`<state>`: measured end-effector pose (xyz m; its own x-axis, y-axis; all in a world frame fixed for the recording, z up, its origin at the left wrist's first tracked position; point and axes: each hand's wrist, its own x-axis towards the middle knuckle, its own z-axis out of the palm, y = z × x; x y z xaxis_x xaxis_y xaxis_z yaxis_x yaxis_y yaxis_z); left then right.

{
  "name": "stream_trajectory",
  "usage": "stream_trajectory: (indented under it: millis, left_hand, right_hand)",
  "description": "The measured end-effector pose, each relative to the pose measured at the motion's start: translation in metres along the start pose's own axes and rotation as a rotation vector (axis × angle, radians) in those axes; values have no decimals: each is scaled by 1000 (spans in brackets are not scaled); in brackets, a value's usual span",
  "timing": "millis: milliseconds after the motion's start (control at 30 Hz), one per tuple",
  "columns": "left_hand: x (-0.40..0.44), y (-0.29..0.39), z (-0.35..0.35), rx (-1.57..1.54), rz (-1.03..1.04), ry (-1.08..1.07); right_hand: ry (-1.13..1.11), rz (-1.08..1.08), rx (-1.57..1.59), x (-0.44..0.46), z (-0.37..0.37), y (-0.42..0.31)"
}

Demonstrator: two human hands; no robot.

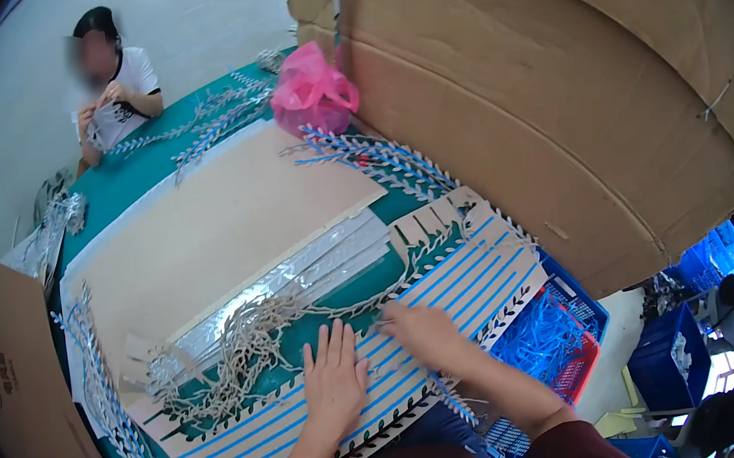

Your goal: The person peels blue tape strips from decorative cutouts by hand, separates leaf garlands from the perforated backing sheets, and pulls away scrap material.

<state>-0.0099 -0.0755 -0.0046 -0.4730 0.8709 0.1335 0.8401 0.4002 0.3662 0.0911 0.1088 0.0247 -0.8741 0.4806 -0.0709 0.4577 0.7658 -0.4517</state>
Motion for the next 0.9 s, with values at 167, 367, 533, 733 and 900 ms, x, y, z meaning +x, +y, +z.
stream_trajectory:
  millis: [167, 367, 533, 733, 900]
  left_hand:
    - [-1, 1, -1, 6, -2, -23]
    - [2, 0, 2, 4, -20, -52]
    - [35, 38, -27, 28, 39, -59]
    - [102, 89, 7, -864, -26, -348]
    - [114, 99, 51, -700, 167, -241]
  right_hand:
    - [568, 384, -258, -29, -130, 182]
    - [319, 322, 133, -102, -176, 161]
    - [-159, 149, 538, -120, -138, 44]
    - [-138, 16, 593, -124, -48, 22]
    - [60, 149, 506, -114, -76, 46]
